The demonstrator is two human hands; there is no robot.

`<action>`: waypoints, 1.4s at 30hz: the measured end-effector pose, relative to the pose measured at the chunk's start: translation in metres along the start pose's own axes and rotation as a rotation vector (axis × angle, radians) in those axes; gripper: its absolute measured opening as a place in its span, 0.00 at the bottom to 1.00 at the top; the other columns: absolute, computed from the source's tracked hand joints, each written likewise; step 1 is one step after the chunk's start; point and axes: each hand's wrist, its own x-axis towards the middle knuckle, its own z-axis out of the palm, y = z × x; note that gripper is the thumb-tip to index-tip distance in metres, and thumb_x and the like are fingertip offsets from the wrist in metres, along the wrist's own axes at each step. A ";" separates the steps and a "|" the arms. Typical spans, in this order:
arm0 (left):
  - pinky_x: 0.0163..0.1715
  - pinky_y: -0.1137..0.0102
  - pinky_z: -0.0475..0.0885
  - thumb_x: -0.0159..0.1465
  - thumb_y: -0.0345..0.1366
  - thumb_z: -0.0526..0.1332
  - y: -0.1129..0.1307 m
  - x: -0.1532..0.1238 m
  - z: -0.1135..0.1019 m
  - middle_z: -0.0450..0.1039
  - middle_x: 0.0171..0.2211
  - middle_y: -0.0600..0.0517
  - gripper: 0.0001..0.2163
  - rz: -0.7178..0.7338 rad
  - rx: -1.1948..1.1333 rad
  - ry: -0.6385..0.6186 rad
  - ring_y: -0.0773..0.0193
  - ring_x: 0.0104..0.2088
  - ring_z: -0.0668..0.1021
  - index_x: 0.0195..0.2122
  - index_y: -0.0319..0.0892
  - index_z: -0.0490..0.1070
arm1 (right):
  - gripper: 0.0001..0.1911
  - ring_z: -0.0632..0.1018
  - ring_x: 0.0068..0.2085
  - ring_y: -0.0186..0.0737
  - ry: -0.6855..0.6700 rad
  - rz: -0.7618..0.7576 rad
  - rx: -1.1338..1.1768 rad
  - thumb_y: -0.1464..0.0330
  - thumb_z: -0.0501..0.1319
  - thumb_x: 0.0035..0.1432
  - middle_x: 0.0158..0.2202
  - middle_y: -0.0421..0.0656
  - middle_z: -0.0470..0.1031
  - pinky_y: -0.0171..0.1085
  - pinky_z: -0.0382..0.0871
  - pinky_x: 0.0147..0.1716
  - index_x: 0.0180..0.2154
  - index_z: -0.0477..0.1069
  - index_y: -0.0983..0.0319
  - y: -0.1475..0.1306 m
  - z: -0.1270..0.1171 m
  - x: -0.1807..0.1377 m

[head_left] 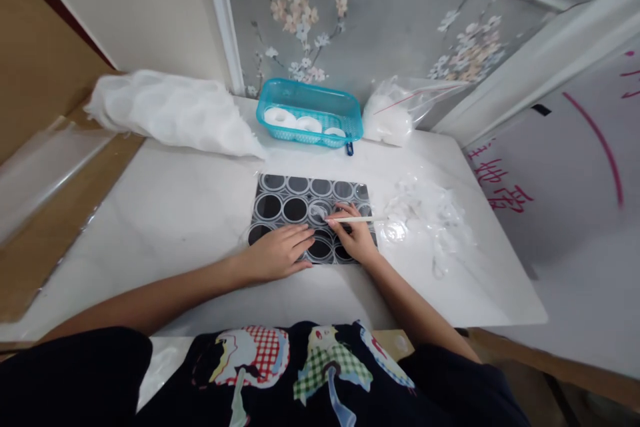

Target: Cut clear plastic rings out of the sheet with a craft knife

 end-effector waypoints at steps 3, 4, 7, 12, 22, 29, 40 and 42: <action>0.60 0.58 0.69 0.72 0.48 0.55 0.004 0.005 0.008 0.73 0.58 0.36 0.24 0.025 0.024 -0.032 0.49 0.60 0.75 0.57 0.30 0.71 | 0.13 0.77 0.57 0.53 -0.015 0.004 0.041 0.61 0.56 0.68 0.39 0.43 0.85 0.61 0.61 0.63 0.41 0.79 0.55 0.001 0.000 0.004; 0.61 0.58 0.69 0.72 0.47 0.55 0.005 0.006 0.010 0.73 0.58 0.35 0.24 0.022 0.036 -0.035 0.48 0.60 0.74 0.57 0.29 0.71 | 0.13 0.77 0.57 0.53 -0.020 0.007 0.049 0.61 0.56 0.68 0.39 0.43 0.85 0.61 0.60 0.64 0.41 0.79 0.55 0.001 0.000 0.005; 0.62 0.56 0.68 0.73 0.46 0.54 0.004 0.006 0.011 0.71 0.59 0.33 0.25 0.020 0.067 -0.037 0.47 0.61 0.74 0.58 0.26 0.70 | 0.13 0.77 0.58 0.53 -0.038 0.014 0.054 0.61 0.56 0.69 0.40 0.44 0.85 0.62 0.59 0.64 0.42 0.80 0.55 0.002 -0.001 0.006; 0.62 0.56 0.67 0.72 0.49 0.55 0.001 0.007 0.008 0.71 0.59 0.32 0.27 0.027 0.051 -0.066 0.47 0.60 0.74 0.57 0.27 0.70 | 0.13 0.72 0.63 0.53 -0.061 -0.043 -0.088 0.65 0.54 0.69 0.44 0.43 0.84 0.61 0.55 0.66 0.43 0.78 0.55 -0.001 0.005 -0.003; 0.64 0.59 0.63 0.67 0.55 0.59 0.002 0.011 -0.001 0.68 0.62 0.34 0.32 -0.047 -0.050 -0.235 0.48 0.63 0.71 0.60 0.30 0.69 | 0.16 0.77 0.56 0.50 0.362 0.005 -0.316 0.72 0.49 0.68 0.40 0.43 0.83 0.67 0.44 0.67 0.41 0.75 0.56 0.018 -0.034 0.019; 0.50 0.63 0.73 0.72 0.47 0.55 -0.004 0.033 -0.007 0.81 0.47 0.42 0.20 -0.052 -0.067 -0.074 0.55 0.47 0.82 0.46 0.35 0.78 | 0.12 0.76 0.56 0.51 0.271 0.055 -0.227 0.66 0.53 0.69 0.38 0.42 0.83 0.63 0.58 0.63 0.38 0.76 0.54 0.023 -0.037 -0.008; 0.55 0.57 0.73 0.72 0.45 0.56 0.014 0.018 0.003 0.76 0.56 0.40 0.20 0.043 0.023 -0.049 0.48 0.57 0.77 0.53 0.34 0.75 | 0.17 0.79 0.46 0.57 0.677 0.504 -0.370 0.59 0.56 0.63 0.41 0.56 0.81 0.59 0.69 0.51 0.37 0.77 0.65 0.070 -0.123 -0.006; 0.56 0.58 0.73 0.73 0.43 0.55 0.014 0.009 -0.001 0.75 0.57 0.39 0.19 0.057 0.020 -0.036 0.50 0.57 0.77 0.53 0.33 0.75 | 0.16 0.77 0.51 0.63 0.594 0.544 -0.446 0.59 0.58 0.60 0.44 0.60 0.80 0.64 0.66 0.53 0.34 0.78 0.65 0.076 -0.127 -0.011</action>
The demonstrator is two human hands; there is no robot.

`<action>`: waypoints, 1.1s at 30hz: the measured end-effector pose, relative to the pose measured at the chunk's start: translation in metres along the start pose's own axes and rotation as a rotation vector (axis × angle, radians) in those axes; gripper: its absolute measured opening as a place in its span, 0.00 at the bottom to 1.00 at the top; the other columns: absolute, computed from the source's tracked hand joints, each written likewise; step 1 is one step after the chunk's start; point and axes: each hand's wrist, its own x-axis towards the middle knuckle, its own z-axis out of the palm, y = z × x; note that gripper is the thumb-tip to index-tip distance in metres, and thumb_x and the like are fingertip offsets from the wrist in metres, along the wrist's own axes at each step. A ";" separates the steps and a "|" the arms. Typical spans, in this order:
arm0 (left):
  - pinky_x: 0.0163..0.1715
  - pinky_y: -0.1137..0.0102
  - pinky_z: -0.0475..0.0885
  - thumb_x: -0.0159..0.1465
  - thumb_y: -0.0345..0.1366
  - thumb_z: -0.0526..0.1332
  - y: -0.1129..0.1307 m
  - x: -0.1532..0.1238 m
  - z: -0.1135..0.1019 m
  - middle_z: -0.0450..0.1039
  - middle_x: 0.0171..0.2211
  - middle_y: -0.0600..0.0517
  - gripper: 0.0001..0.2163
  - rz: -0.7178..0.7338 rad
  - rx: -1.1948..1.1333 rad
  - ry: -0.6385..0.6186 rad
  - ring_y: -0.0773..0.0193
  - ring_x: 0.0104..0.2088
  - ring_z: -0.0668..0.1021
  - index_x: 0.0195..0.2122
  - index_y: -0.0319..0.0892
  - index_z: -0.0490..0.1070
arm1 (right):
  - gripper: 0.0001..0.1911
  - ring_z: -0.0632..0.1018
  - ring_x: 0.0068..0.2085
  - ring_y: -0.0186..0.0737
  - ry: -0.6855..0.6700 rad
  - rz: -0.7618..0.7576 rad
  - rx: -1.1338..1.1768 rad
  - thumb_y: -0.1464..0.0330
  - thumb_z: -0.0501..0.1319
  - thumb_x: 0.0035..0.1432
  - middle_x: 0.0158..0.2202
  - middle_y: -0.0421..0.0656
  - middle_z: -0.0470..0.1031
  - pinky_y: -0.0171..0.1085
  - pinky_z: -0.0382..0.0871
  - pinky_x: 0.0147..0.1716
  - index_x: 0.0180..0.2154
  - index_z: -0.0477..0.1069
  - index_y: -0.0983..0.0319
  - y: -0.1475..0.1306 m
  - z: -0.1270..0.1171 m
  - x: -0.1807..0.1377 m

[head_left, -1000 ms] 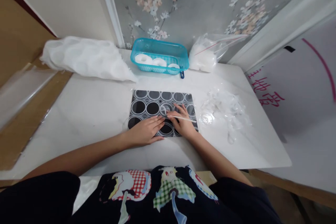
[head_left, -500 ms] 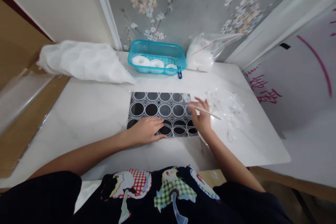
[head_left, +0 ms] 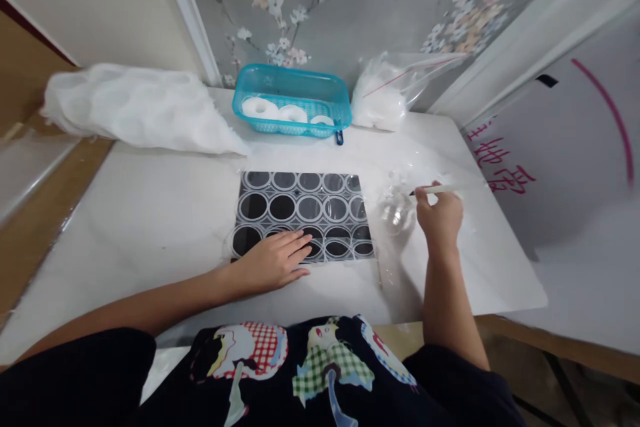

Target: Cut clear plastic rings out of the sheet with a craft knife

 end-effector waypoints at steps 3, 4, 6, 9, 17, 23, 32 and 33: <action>0.56 0.59 0.74 0.74 0.41 0.54 -0.006 -0.012 -0.008 0.76 0.55 0.40 0.18 -0.009 0.016 0.063 0.52 0.56 0.78 0.52 0.32 0.76 | 0.15 0.70 0.61 0.66 -0.027 -0.132 -0.028 0.59 0.59 0.60 0.55 0.59 0.75 0.67 0.60 0.58 0.34 0.79 0.63 -0.013 0.004 -0.018; 0.56 0.60 0.75 0.74 0.41 0.54 -0.009 -0.016 -0.010 0.78 0.54 0.41 0.17 -0.015 0.022 0.090 0.53 0.55 0.79 0.51 0.33 0.76 | 0.15 0.67 0.63 0.65 -0.033 -0.180 -0.018 0.59 0.59 0.61 0.59 0.56 0.72 0.67 0.58 0.59 0.35 0.80 0.62 -0.023 0.007 -0.026; 0.54 0.60 0.77 0.73 0.41 0.55 -0.017 -0.020 -0.012 0.80 0.50 0.42 0.16 -0.029 0.025 0.146 0.54 0.52 0.80 0.48 0.33 0.77 | 0.15 0.62 0.67 0.64 -0.079 -0.244 0.008 0.58 0.59 0.62 0.64 0.51 0.66 0.67 0.57 0.60 0.36 0.80 0.60 -0.046 0.013 -0.039; 0.49 0.60 0.79 0.72 0.40 0.58 -0.025 -0.022 -0.011 0.82 0.46 0.44 0.14 -0.073 0.008 0.213 0.54 0.47 0.82 0.45 0.35 0.78 | 0.15 0.59 0.68 0.65 -0.159 -0.256 0.026 0.58 0.58 0.63 0.67 0.50 0.63 0.67 0.57 0.60 0.37 0.81 0.58 -0.071 0.025 -0.044; 0.45 0.59 0.77 0.73 0.40 0.55 -0.038 -0.024 -0.004 0.78 0.47 0.40 0.16 -0.310 -0.056 0.166 0.54 0.43 0.78 0.51 0.34 0.75 | 0.17 0.79 0.44 0.54 -0.032 0.080 0.235 0.57 0.63 0.58 0.37 0.51 0.79 0.55 0.72 0.45 0.35 0.80 0.64 -0.050 0.036 -0.023; 0.42 0.58 0.76 0.72 0.38 0.57 -0.040 -0.022 -0.003 0.76 0.47 0.38 0.16 -0.260 -0.028 0.132 0.53 0.42 0.76 0.52 0.33 0.75 | 0.18 0.76 0.24 0.36 -0.127 0.353 0.650 0.57 0.66 0.55 0.23 0.41 0.76 0.40 0.73 0.28 0.38 0.79 0.65 -0.053 0.036 -0.034; 0.43 0.60 0.76 0.70 0.34 0.59 -0.043 -0.021 -0.005 0.78 0.45 0.41 0.09 -0.293 -0.177 0.231 0.56 0.41 0.77 0.45 0.35 0.75 | 0.22 0.83 0.38 0.45 -0.327 0.397 0.691 0.55 0.69 0.53 0.31 0.45 0.83 0.49 0.75 0.48 0.43 0.81 0.63 -0.048 0.042 -0.034; 0.43 0.60 0.76 0.70 0.34 0.59 -0.043 -0.021 -0.005 0.78 0.45 0.41 0.08 -0.293 -0.177 0.232 0.56 0.42 0.77 0.44 0.35 0.75 | 0.23 0.83 0.37 0.45 -0.330 0.424 0.695 0.55 0.69 0.53 0.31 0.45 0.83 0.49 0.75 0.48 0.45 0.81 0.64 -0.048 0.042 -0.034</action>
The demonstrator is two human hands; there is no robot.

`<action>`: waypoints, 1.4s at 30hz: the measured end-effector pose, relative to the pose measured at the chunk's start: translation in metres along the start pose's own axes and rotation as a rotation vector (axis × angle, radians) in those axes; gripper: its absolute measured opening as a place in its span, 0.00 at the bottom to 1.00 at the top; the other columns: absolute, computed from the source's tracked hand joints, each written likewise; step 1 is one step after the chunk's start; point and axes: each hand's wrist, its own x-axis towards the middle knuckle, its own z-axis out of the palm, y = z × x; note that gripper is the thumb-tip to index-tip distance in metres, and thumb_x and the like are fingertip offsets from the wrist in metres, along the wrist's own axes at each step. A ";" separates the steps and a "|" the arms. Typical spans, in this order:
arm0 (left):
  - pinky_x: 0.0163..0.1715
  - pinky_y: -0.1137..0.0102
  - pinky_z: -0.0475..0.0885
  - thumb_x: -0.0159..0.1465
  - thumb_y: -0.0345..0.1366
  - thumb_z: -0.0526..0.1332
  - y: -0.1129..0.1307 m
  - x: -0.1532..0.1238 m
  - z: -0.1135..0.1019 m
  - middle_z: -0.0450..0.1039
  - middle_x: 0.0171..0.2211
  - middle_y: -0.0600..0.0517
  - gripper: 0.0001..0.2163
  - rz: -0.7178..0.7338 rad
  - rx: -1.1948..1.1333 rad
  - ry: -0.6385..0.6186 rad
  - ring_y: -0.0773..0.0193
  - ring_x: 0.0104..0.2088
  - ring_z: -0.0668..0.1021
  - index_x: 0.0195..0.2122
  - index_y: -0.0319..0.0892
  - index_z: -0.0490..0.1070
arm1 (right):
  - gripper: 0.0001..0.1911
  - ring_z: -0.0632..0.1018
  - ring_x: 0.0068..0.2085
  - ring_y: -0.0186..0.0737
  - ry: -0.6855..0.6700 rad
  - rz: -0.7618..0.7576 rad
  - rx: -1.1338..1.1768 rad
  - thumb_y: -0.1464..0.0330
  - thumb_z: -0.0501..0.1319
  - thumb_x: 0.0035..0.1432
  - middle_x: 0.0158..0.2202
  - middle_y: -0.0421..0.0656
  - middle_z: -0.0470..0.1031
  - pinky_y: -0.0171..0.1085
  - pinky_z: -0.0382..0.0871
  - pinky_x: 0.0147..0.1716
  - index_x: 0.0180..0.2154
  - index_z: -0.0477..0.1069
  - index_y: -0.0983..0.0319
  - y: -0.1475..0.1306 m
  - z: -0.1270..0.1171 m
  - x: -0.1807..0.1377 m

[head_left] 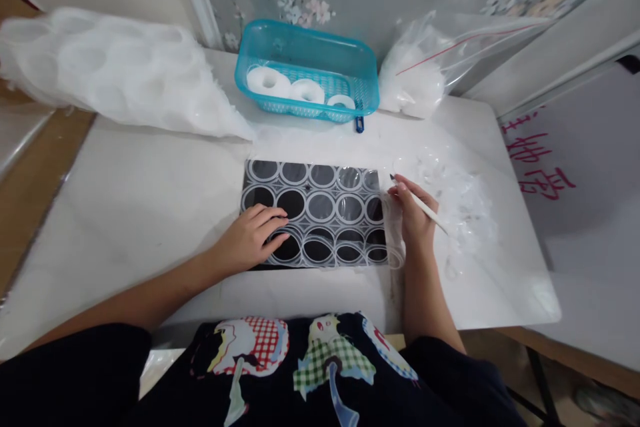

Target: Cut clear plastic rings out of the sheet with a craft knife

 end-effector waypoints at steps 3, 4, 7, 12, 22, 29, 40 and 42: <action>0.43 0.61 0.76 0.70 0.33 0.59 0.000 0.000 0.000 0.78 0.44 0.42 0.07 0.000 -0.014 0.010 0.56 0.41 0.78 0.42 0.36 0.75 | 0.27 0.83 0.38 0.46 0.003 0.054 0.014 0.57 0.69 0.52 0.33 0.45 0.84 0.50 0.74 0.49 0.51 0.79 0.64 -0.005 0.004 -0.006; 0.42 0.61 0.76 0.69 0.33 0.60 -0.001 0.000 -0.001 0.78 0.44 0.42 0.06 -0.005 -0.024 0.018 0.57 0.41 0.78 0.40 0.36 0.75 | 0.27 0.83 0.39 0.46 0.002 0.052 -0.001 0.57 0.69 0.52 0.33 0.46 0.84 0.51 0.74 0.50 0.52 0.78 0.64 -0.008 0.006 -0.009; 0.41 0.64 0.76 0.69 0.32 0.61 -0.001 0.001 -0.002 0.79 0.41 0.44 0.05 -0.034 -0.056 0.043 0.58 0.39 0.78 0.37 0.37 0.75 | 0.27 0.84 0.42 0.49 -0.026 0.014 -0.026 0.56 0.70 0.53 0.35 0.46 0.85 0.53 0.72 0.53 0.51 0.79 0.63 -0.012 0.012 -0.016; 0.41 0.65 0.76 0.68 0.32 0.62 -0.003 0.001 -0.002 0.79 0.40 0.45 0.04 -0.070 -0.095 0.048 0.59 0.38 0.78 0.39 0.38 0.74 | 0.25 0.83 0.46 0.49 -0.141 -0.009 -0.007 0.56 0.69 0.55 0.37 0.45 0.85 0.54 0.71 0.56 0.52 0.78 0.60 -0.008 0.014 -0.019; 0.40 0.66 0.75 0.73 0.32 0.52 -0.001 0.012 0.000 0.76 0.40 0.47 0.10 -0.173 -0.102 -0.064 0.61 0.38 0.78 0.41 0.39 0.74 | 0.12 0.82 0.37 0.45 -0.192 -0.176 -0.179 0.58 0.66 0.58 0.34 0.43 0.83 0.44 0.76 0.39 0.40 0.83 0.57 -0.029 0.016 -0.029; 0.41 0.65 0.75 0.73 0.33 0.51 0.002 0.015 0.004 0.75 0.43 0.46 0.11 -0.215 -0.034 -0.090 0.60 0.39 0.79 0.37 0.40 0.71 | 0.07 0.81 0.41 0.45 -0.518 -0.316 -0.157 0.62 0.62 0.63 0.36 0.44 0.82 0.45 0.75 0.44 0.35 0.77 0.57 -0.031 0.039 -0.061; 0.38 0.66 0.76 0.72 0.31 0.54 0.004 0.014 0.004 0.77 0.43 0.45 0.10 -0.131 0.044 -0.018 0.61 0.37 0.80 0.38 0.38 0.73 | 0.09 0.79 0.49 0.51 -0.641 -0.451 -0.268 0.62 0.56 0.68 0.40 0.46 0.82 0.53 0.72 0.51 0.40 0.73 0.55 -0.010 0.048 -0.059; 0.37 0.65 0.76 0.71 0.31 0.55 0.007 0.014 0.004 0.78 0.42 0.45 0.09 -0.067 0.064 0.002 0.60 0.36 0.80 0.37 0.38 0.74 | 0.10 0.79 0.49 0.51 -0.638 -0.462 -0.286 0.61 0.55 0.69 0.40 0.46 0.82 0.54 0.72 0.51 0.40 0.73 0.55 -0.009 0.049 -0.059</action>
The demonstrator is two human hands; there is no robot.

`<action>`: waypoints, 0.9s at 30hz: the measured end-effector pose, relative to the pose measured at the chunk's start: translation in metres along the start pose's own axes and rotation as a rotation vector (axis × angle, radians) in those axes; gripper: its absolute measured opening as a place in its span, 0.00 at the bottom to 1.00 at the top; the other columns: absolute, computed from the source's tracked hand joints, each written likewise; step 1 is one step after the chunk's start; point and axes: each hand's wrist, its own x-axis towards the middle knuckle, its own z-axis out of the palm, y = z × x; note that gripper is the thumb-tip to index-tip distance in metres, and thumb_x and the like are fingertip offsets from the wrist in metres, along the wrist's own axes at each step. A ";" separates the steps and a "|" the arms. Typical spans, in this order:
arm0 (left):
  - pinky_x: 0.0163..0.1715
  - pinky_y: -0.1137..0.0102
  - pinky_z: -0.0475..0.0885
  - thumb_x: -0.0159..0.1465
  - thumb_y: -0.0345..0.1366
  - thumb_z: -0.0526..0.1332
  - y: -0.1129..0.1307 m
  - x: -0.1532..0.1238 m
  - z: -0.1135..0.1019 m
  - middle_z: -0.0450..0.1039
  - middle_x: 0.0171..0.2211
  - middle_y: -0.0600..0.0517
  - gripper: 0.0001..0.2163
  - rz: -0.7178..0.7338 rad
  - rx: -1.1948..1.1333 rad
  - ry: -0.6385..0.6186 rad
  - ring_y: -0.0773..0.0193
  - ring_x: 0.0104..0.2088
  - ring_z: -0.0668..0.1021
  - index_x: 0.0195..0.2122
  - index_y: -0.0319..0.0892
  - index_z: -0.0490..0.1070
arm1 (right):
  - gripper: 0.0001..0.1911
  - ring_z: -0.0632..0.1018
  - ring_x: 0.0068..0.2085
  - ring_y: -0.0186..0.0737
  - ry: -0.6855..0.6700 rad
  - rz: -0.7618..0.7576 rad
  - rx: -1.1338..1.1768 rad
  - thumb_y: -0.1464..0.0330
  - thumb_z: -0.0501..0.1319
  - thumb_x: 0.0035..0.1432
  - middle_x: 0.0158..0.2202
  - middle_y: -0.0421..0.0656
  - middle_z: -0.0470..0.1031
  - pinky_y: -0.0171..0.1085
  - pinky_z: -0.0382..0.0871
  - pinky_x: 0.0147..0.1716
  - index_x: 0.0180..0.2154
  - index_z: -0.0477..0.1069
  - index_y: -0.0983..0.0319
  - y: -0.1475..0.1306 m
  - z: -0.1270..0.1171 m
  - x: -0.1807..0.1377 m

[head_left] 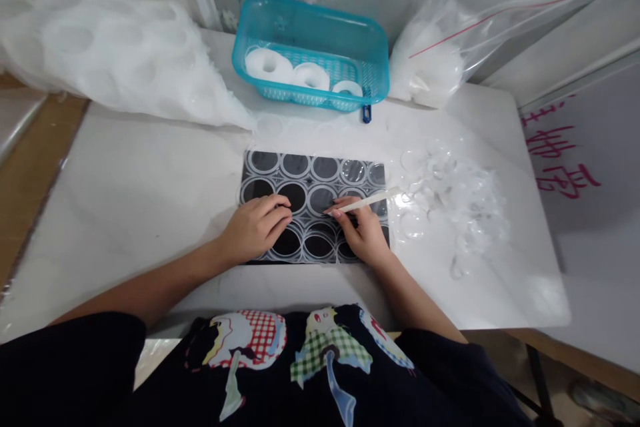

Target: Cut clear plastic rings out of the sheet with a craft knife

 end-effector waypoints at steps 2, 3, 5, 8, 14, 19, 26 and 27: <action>0.37 0.64 0.77 0.71 0.31 0.57 0.005 0.000 -0.001 0.78 0.42 0.44 0.08 0.079 0.010 0.006 0.59 0.37 0.80 0.37 0.38 0.75 | 0.10 0.79 0.49 0.51 0.013 -0.012 0.000 0.61 0.55 0.69 0.40 0.46 0.82 0.54 0.72 0.51 0.40 0.74 0.55 0.000 0.001 0.000; 0.39 0.63 0.77 0.70 0.31 0.57 0.008 -0.001 -0.001 0.79 0.42 0.44 0.08 0.119 0.010 0.003 0.58 0.39 0.80 0.38 0.38 0.75 | 0.10 0.79 0.49 0.51 0.019 -0.022 0.002 0.62 0.55 0.69 0.40 0.46 0.81 0.53 0.72 0.50 0.40 0.74 0.55 0.001 0.001 0.000; 0.44 0.60 0.78 0.70 0.30 0.58 0.014 -0.002 -0.001 0.79 0.44 0.44 0.07 0.198 -0.007 -0.018 0.55 0.44 0.81 0.41 0.38 0.76 | 0.10 0.79 0.48 0.51 0.029 -0.037 -0.004 0.63 0.55 0.69 0.40 0.46 0.81 0.54 0.73 0.50 0.40 0.74 0.55 0.001 0.002 0.000; 0.55 0.57 0.75 0.71 0.33 0.57 0.019 -0.004 0.002 0.78 0.51 0.41 0.11 0.270 -0.044 -0.078 0.52 0.55 0.78 0.50 0.36 0.75 | 0.10 0.80 0.47 0.52 0.016 -0.044 -0.048 0.64 0.55 0.68 0.41 0.47 0.81 0.55 0.73 0.50 0.40 0.74 0.55 -0.001 0.001 0.002; 0.62 0.57 0.69 0.74 0.40 0.53 0.017 -0.013 0.015 0.73 0.58 0.37 0.19 0.285 -0.032 -0.229 0.52 0.61 0.74 0.59 0.35 0.69 | 0.11 0.72 0.62 0.56 -0.042 -0.172 -0.303 0.70 0.53 0.68 0.45 0.47 0.83 0.65 0.58 0.64 0.41 0.74 0.56 -0.007 0.007 -0.005; 0.63 0.56 0.66 0.74 0.37 0.51 0.020 -0.013 0.014 0.71 0.59 0.34 0.19 0.319 0.030 -0.294 0.49 0.61 0.73 0.59 0.28 0.68 | 0.15 0.68 0.66 0.58 -0.124 -0.324 -0.473 0.77 0.51 0.65 0.50 0.48 0.82 0.74 0.42 0.66 0.38 0.73 0.55 -0.007 0.018 -0.009; 0.63 0.60 0.64 0.72 0.38 0.54 0.022 -0.002 0.008 0.72 0.59 0.37 0.18 0.277 0.022 -0.378 0.52 0.61 0.73 0.57 0.33 0.72 | 0.13 0.72 0.60 0.54 0.538 -0.130 -0.357 0.68 0.51 0.68 0.46 0.45 0.80 0.71 0.35 0.67 0.42 0.74 0.56 0.002 -0.051 0.058; 0.62 0.60 0.65 0.72 0.38 0.55 0.022 0.000 0.007 0.74 0.58 0.38 0.17 0.278 0.017 -0.379 0.53 0.60 0.74 0.55 0.34 0.73 | 0.14 0.69 0.62 0.54 0.592 -0.044 -0.265 0.66 0.50 0.69 0.49 0.46 0.78 0.69 0.36 0.67 0.45 0.74 0.56 0.002 -0.060 0.060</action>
